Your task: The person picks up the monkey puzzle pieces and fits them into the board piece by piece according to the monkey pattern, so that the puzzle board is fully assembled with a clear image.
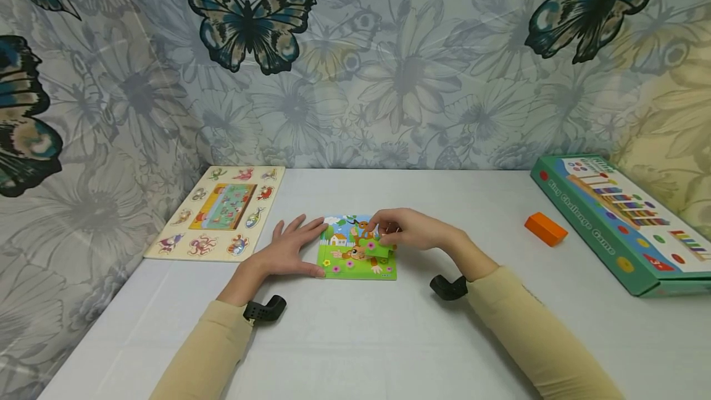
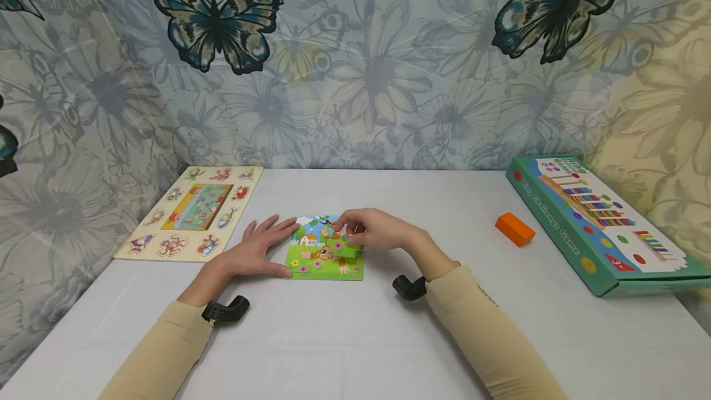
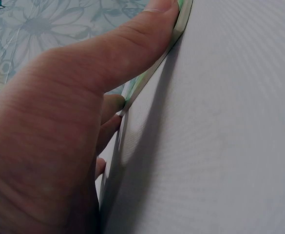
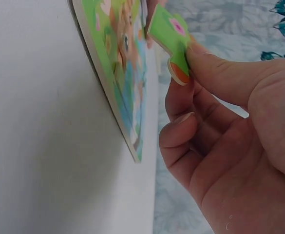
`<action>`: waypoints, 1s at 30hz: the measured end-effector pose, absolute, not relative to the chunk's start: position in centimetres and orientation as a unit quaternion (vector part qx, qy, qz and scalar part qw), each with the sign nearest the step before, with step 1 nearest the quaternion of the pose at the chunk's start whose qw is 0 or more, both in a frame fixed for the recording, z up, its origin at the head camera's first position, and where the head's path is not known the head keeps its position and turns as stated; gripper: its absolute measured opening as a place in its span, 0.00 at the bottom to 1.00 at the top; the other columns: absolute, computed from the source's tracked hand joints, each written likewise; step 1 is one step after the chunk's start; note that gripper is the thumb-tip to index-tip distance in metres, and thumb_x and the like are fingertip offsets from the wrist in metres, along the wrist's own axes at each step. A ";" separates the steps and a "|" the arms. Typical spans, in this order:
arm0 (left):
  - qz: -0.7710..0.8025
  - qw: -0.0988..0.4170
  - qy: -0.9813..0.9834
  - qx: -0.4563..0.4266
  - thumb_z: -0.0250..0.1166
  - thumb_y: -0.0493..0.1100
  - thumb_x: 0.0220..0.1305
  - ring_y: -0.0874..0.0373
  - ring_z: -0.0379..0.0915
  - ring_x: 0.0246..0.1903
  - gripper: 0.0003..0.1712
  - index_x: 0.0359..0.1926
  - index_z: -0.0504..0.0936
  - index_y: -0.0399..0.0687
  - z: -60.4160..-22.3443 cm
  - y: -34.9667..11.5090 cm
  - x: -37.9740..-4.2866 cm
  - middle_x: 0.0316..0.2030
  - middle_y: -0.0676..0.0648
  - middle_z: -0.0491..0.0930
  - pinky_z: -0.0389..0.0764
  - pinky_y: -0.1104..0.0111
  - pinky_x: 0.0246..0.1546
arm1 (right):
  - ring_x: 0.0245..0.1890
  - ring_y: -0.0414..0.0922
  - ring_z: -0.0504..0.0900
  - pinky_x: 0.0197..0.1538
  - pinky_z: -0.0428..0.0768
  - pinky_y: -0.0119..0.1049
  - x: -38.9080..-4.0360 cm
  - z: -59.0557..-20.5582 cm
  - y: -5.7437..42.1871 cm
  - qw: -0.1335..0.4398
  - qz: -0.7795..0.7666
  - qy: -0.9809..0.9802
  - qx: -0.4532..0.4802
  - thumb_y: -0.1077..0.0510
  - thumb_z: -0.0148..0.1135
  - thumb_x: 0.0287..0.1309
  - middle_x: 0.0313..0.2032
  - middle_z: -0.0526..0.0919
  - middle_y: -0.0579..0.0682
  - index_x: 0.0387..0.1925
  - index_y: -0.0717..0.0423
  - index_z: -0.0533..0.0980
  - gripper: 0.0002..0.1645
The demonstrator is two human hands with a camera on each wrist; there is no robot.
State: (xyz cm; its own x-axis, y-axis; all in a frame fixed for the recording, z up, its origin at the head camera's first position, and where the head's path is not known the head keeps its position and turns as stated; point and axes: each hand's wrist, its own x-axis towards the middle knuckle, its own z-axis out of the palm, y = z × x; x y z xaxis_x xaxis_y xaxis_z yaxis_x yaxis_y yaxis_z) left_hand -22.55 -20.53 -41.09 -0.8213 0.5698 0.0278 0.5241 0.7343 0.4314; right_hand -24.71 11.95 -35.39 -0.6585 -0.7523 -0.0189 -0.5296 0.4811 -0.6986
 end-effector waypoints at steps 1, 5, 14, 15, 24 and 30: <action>0.215 0.053 0.930 0.294 0.76 0.65 0.50 0.35 0.37 0.76 0.61 0.78 0.60 0.46 -41.1 -20.5 -22.5 0.77 0.44 0.54 0.32 0.30 0.65 | 0.40 0.46 0.75 0.44 0.74 0.40 -24.8 -35.5 11.8 0.165 -0.341 0.844 -0.379 0.63 0.63 0.68 0.36 0.79 0.44 0.54 0.51 0.80 0.15; 0.216 0.056 0.929 0.294 0.76 0.65 0.50 0.35 0.36 0.76 0.61 0.78 0.60 0.46 -40.9 -20.4 -22.5 0.77 0.44 0.54 0.32 0.31 0.65 | 0.41 0.46 0.76 0.44 0.75 0.40 -25.0 -35.8 11.3 0.173 -0.343 0.844 -0.375 0.62 0.63 0.69 0.38 0.79 0.45 0.54 0.50 0.79 0.14; 0.221 0.054 0.927 0.298 0.75 0.68 0.49 0.35 0.36 0.76 0.62 0.78 0.61 0.45 -41.2 -20.6 -22.6 0.77 0.44 0.54 0.31 0.31 0.65 | 0.39 0.45 0.77 0.46 0.76 0.39 -25.0 -36.3 10.3 0.187 -0.352 0.831 -0.387 0.64 0.62 0.68 0.37 0.79 0.46 0.53 0.55 0.78 0.13; 0.221 0.055 0.927 0.298 0.75 0.68 0.49 0.35 0.36 0.76 0.62 0.78 0.61 0.46 -41.2 -20.6 -22.6 0.77 0.44 0.54 0.31 0.31 0.65 | 0.39 0.44 0.77 0.46 0.76 0.39 -25.1 -36.3 10.2 0.188 -0.352 0.832 -0.385 0.64 0.62 0.68 0.37 0.79 0.46 0.53 0.54 0.79 0.13; 0.215 0.057 0.929 0.294 0.75 0.67 0.51 0.35 0.37 0.76 0.60 0.78 0.60 0.47 -41.0 -20.6 -22.5 0.77 0.45 0.54 0.32 0.31 0.65 | 0.35 0.43 0.75 0.40 0.74 0.35 -25.1 -36.9 9.0 0.196 -0.340 0.826 -0.404 0.64 0.62 0.69 0.33 0.77 0.44 0.50 0.53 0.78 0.10; 0.216 0.057 0.930 0.293 0.76 0.66 0.51 0.36 0.37 0.76 0.60 0.78 0.61 0.46 -40.9 -20.5 -22.5 0.77 0.45 0.54 0.32 0.31 0.65 | 0.31 0.40 0.74 0.38 0.73 0.33 -25.0 -37.3 8.2 0.192 -0.318 0.828 -0.420 0.63 0.61 0.69 0.31 0.77 0.42 0.50 0.52 0.78 0.10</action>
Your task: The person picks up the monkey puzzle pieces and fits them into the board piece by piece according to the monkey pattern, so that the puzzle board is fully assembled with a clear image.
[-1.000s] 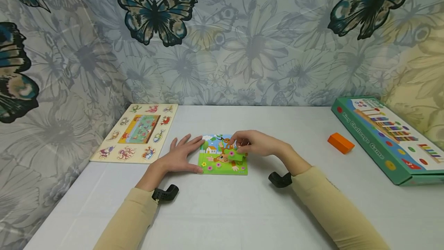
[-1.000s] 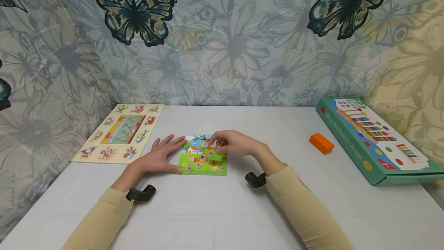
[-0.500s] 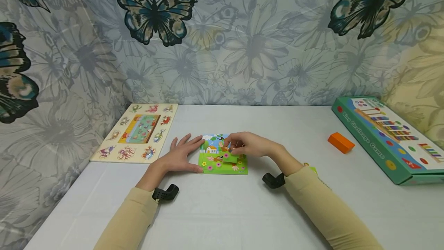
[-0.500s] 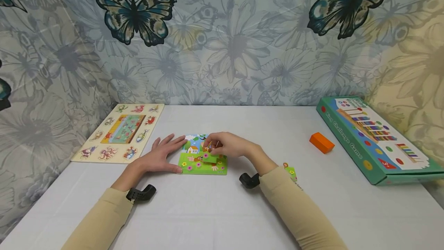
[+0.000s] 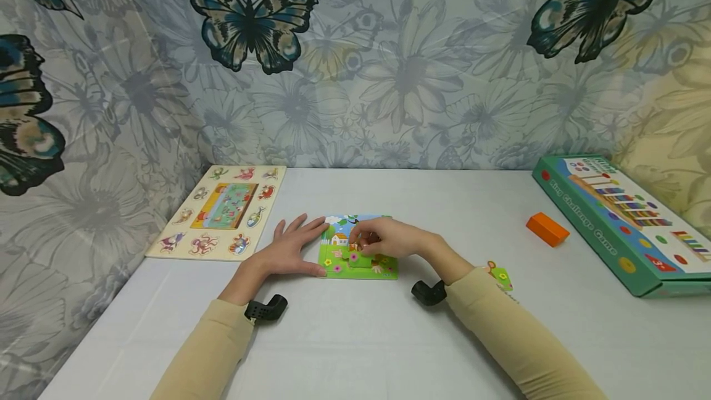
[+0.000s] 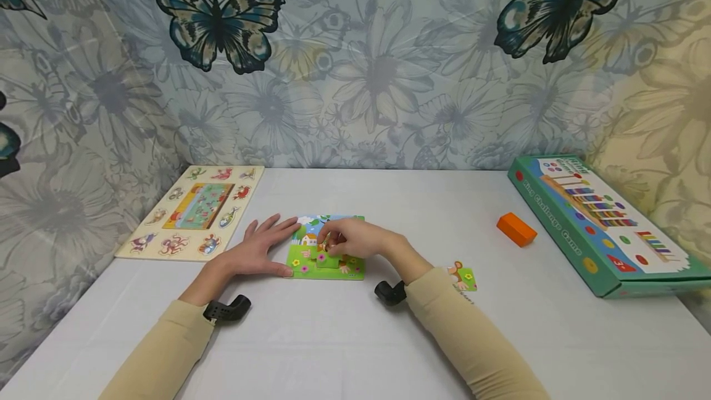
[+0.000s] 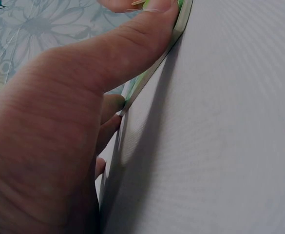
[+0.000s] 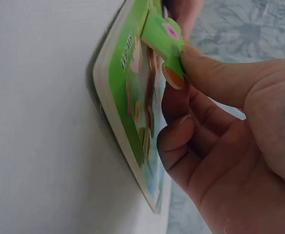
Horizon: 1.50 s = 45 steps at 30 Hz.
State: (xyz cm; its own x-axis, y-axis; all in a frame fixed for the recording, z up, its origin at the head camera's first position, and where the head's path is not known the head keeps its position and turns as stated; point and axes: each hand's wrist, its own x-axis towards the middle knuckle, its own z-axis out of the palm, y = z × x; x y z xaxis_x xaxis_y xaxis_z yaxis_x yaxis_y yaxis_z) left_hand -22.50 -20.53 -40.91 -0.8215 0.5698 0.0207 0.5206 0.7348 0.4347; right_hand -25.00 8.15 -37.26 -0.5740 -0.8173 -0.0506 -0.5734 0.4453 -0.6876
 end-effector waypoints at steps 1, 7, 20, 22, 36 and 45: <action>0.216 0.058 0.930 0.293 0.76 0.66 0.50 0.36 0.36 0.76 0.60 0.78 0.61 0.46 -40.9 -20.5 -22.5 0.78 0.46 0.54 0.32 0.31 0.66 | 0.31 0.40 0.74 0.37 0.74 0.33 -25.0 -37.3 8.1 0.192 -0.314 0.829 -0.422 0.63 0.61 0.69 0.31 0.77 0.42 0.50 0.53 0.79 0.10; 0.221 0.056 0.927 0.296 0.75 0.67 0.49 0.35 0.36 0.76 0.62 0.78 0.60 0.45 -41.2 -20.6 -22.6 0.78 0.45 0.54 0.31 0.31 0.65 | 0.30 0.39 0.74 0.37 0.74 0.33 -24.6 -37.3 7.7 0.194 -0.290 0.836 -0.423 0.62 0.63 0.68 0.31 0.77 0.42 0.48 0.52 0.79 0.09; 0.217 0.061 0.930 0.290 0.76 0.65 0.51 0.36 0.36 0.76 0.60 0.78 0.60 0.47 -40.9 -20.4 -22.5 0.78 0.46 0.53 0.31 0.32 0.66 | 0.38 0.40 0.75 0.46 0.77 0.35 -23.9 -37.4 7.2 0.168 -0.267 0.847 -0.427 0.59 0.70 0.63 0.40 0.77 0.45 0.48 0.54 0.80 0.13; 0.215 0.061 0.931 0.289 0.75 0.65 0.51 0.37 0.35 0.76 0.60 0.78 0.60 0.47 -41.0 -20.3 -22.6 0.78 0.46 0.53 0.31 0.32 0.66 | 0.37 0.42 0.74 0.44 0.76 0.36 -23.8 -37.4 7.2 0.162 -0.260 0.850 -0.428 0.58 0.70 0.63 0.39 0.76 0.46 0.48 0.54 0.80 0.13; 0.216 0.062 0.930 0.291 0.76 0.65 0.52 0.37 0.35 0.77 0.60 0.78 0.60 0.48 -40.9 -20.4 -22.5 0.78 0.46 0.53 0.30 0.32 0.66 | 0.33 0.34 0.78 0.65 0.69 0.41 -23.3 -37.0 7.1 0.158 -0.229 0.851 -0.445 0.58 0.70 0.64 0.33 0.80 0.39 0.46 0.51 0.82 0.10; 0.218 0.061 0.929 0.292 0.75 0.65 0.52 0.37 0.35 0.76 0.59 0.78 0.60 0.47 -41.0 -20.5 -22.7 0.78 0.46 0.53 0.31 0.31 0.66 | 0.33 0.34 0.78 0.44 0.78 0.33 -23.2 -36.9 7.1 0.168 -0.232 0.852 -0.438 0.59 0.70 0.63 0.33 0.81 0.39 0.46 0.52 0.82 0.10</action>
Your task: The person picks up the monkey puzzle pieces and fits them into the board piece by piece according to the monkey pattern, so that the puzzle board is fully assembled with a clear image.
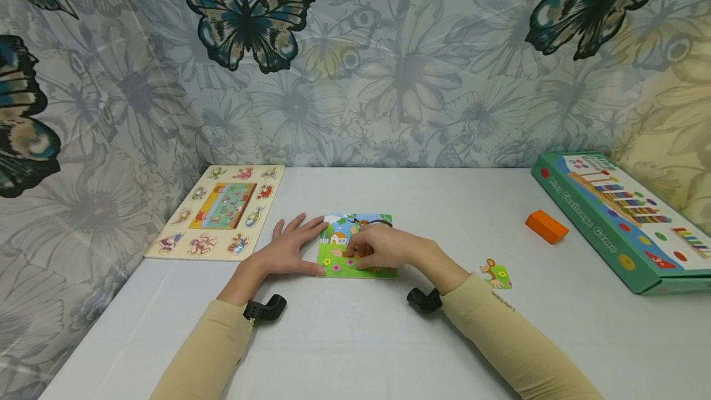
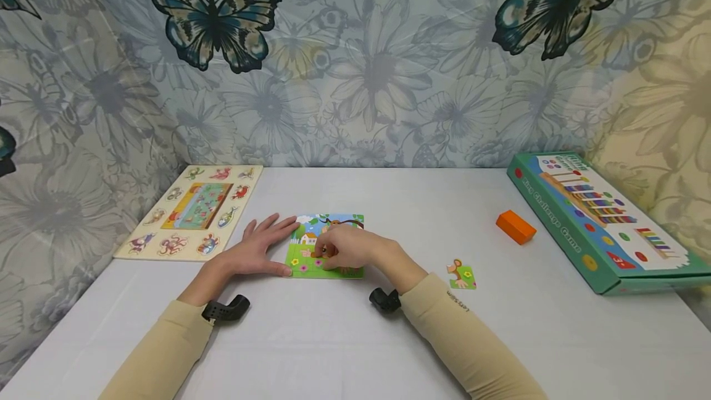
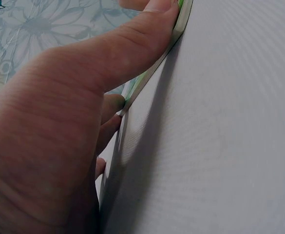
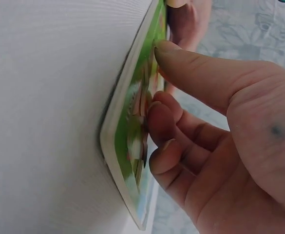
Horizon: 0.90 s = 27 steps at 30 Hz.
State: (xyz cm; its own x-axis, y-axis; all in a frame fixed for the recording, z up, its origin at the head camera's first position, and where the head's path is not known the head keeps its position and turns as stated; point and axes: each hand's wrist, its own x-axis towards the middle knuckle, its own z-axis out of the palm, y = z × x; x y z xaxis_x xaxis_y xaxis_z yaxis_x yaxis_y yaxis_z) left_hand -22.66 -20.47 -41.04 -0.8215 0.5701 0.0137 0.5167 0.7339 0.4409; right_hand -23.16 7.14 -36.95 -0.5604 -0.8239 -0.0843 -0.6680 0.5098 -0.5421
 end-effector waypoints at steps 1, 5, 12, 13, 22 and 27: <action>0.218 0.062 0.929 0.292 0.75 0.65 0.52 0.37 0.35 0.76 0.59 0.78 0.60 0.47 -41.0 -20.5 -22.6 0.78 0.46 0.53 0.31 0.32 0.66 | 0.34 0.34 0.78 0.44 0.78 0.33 -23.2 -37.0 7.2 0.170 -0.232 0.852 -0.438 0.59 0.70 0.63 0.34 0.81 0.38 0.47 0.52 0.82 0.11; 0.218 0.061 0.929 0.293 0.75 0.65 0.52 0.36 0.35 0.76 0.59 0.78 0.60 0.47 -41.0 -20.4 -22.6 0.78 0.46 0.53 0.31 0.32 0.66 | 0.35 0.35 0.78 0.44 0.78 0.34 -23.2 -36.8 7.4 0.176 -0.241 0.846 -0.443 0.59 0.70 0.63 0.35 0.81 0.38 0.49 0.53 0.82 0.13; 0.219 0.055 0.928 0.296 0.76 0.65 0.51 0.35 0.37 0.76 0.60 0.78 0.61 0.46 -41.0 -20.5 -22.5 0.77 0.45 0.54 0.32 0.30 0.65 | 0.36 0.38 0.78 0.42 0.79 0.36 -23.5 -36.4 8.3 0.177 -0.277 0.834 -0.443 0.60 0.70 0.63 0.38 0.81 0.44 0.49 0.56 0.82 0.13; 0.220 0.056 0.928 0.296 0.76 0.65 0.51 0.35 0.37 0.76 0.60 0.78 0.61 0.46 -41.0 -20.5 -22.5 0.77 0.45 0.54 0.32 0.30 0.65 | 0.36 0.38 0.77 0.42 0.79 0.36 -23.5 -36.3 8.5 0.175 -0.276 0.836 -0.440 0.60 0.70 0.63 0.38 0.81 0.44 0.49 0.56 0.82 0.13; 0.223 0.056 0.927 0.296 0.77 0.64 0.51 0.35 0.37 0.76 0.60 0.78 0.60 0.46 -41.1 -20.5 -22.4 0.77 0.44 0.54 0.32 0.30 0.65 | 0.39 0.40 0.80 0.45 0.78 0.38 -23.5 -36.2 10.3 0.177 -0.285 0.846 -0.416 0.57 0.69 0.64 0.41 0.81 0.42 0.51 0.53 0.81 0.15; 0.223 0.055 0.927 0.297 0.76 0.64 0.51 0.35 0.36 0.76 0.60 0.78 0.60 0.45 -41.0 -20.6 -22.4 0.77 0.44 0.54 0.32 0.30 0.65 | 0.40 0.41 0.79 0.43 0.78 0.39 -23.5 -36.1 12.1 0.176 -0.288 0.858 -0.387 0.57 0.69 0.63 0.42 0.82 0.42 0.52 0.51 0.82 0.15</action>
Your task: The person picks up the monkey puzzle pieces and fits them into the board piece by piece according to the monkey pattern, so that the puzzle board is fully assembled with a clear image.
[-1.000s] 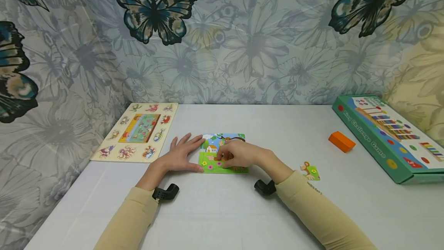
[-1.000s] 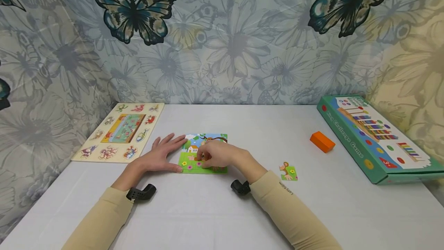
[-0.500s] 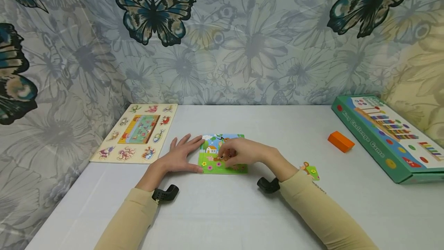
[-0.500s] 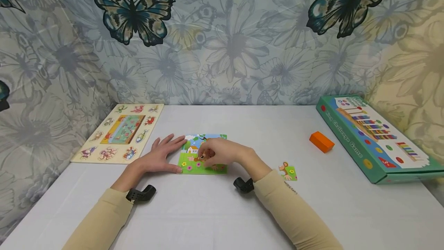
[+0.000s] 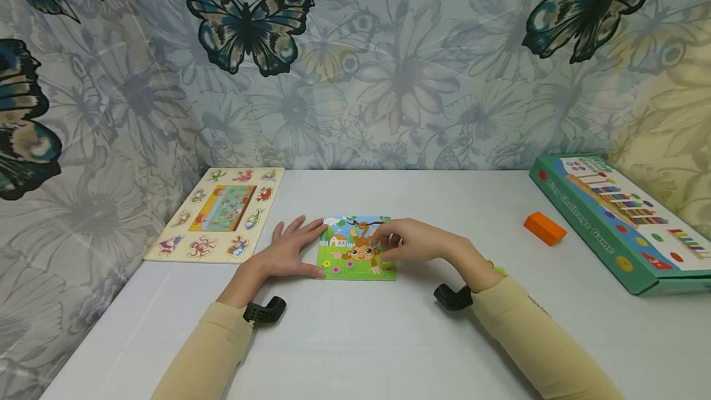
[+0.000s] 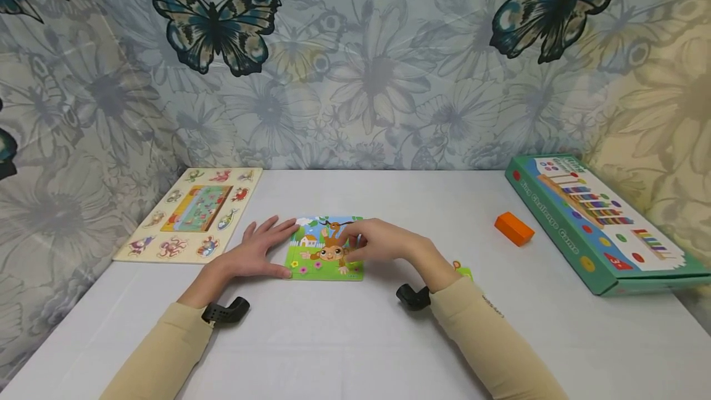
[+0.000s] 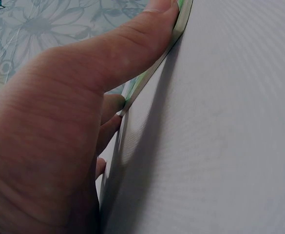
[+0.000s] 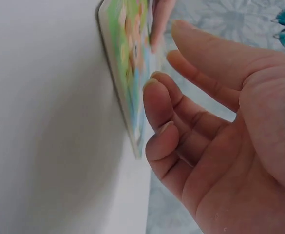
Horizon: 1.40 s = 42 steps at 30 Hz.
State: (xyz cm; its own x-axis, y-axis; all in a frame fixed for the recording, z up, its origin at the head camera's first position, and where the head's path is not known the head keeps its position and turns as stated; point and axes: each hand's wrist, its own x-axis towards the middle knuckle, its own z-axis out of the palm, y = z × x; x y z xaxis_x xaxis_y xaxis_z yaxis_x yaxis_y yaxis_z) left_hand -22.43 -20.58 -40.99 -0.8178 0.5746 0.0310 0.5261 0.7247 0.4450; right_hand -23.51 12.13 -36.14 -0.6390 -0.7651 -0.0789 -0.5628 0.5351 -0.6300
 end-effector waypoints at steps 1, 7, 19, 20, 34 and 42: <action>0.222 0.054 0.927 0.297 0.76 0.64 0.51 0.35 0.36 0.76 0.60 0.78 0.60 0.46 -40.9 -20.6 -22.4 0.77 0.44 0.54 0.31 0.30 0.65 | 0.40 0.42 0.79 0.43 0.78 0.39 -23.5 -36.1 12.5 0.177 -0.288 0.861 -0.380 0.57 0.69 0.64 0.42 0.82 0.42 0.52 0.51 0.82 0.15; 0.221 0.051 0.928 0.295 0.76 0.64 0.51 0.35 0.36 0.76 0.60 0.78 0.61 0.46 -40.8 -20.6 -22.4 0.77 0.45 0.54 0.31 0.30 0.65 | 0.42 0.43 0.78 0.45 0.78 0.40 -23.2 -35.7 14.4 0.170 -0.292 0.864 -0.372 0.57 0.67 0.65 0.44 0.82 0.45 0.53 0.55 0.81 0.16; 0.219 0.052 0.929 0.294 0.75 0.66 0.51 0.36 0.36 0.76 0.60 0.78 0.60 0.48 -41.3 -20.7 -22.5 0.78 0.46 0.53 0.30 0.31 0.65 | 0.41 0.45 0.78 0.43 0.78 0.40 -22.6 -35.5 17.6 0.170 -0.285 0.879 -0.341 0.56 0.68 0.65 0.41 0.80 0.44 0.54 0.56 0.79 0.18; 0.220 0.052 0.928 0.295 0.75 0.66 0.51 0.35 0.36 0.76 0.60 0.78 0.60 0.48 -41.3 -20.7 -22.5 0.78 0.45 0.54 0.30 0.31 0.65 | 0.41 0.45 0.78 0.43 0.78 0.40 -22.5 -35.5 17.9 0.169 -0.284 0.881 -0.338 0.56 0.68 0.65 0.41 0.80 0.45 0.54 0.55 0.79 0.18; 0.216 0.050 0.928 0.300 0.75 0.67 0.51 0.34 0.37 0.76 0.60 0.78 0.60 0.46 -41.3 -20.6 -22.7 0.77 0.44 0.55 0.32 0.30 0.65 | 0.42 0.46 0.77 0.44 0.79 0.37 -21.4 -35.7 22.3 0.153 -0.301 0.888 -0.313 0.53 0.69 0.65 0.44 0.79 0.48 0.56 0.57 0.78 0.21; 0.214 0.053 0.930 0.294 0.75 0.65 0.51 0.35 0.36 0.76 0.59 0.78 0.61 0.47 -41.0 -20.5 -22.5 0.77 0.46 0.55 0.31 0.31 0.65 | 0.41 0.45 0.77 0.43 0.79 0.35 -20.6 -35.7 24.9 0.151 -0.296 0.894 -0.301 0.51 0.69 0.64 0.44 0.78 0.49 0.56 0.58 0.77 0.23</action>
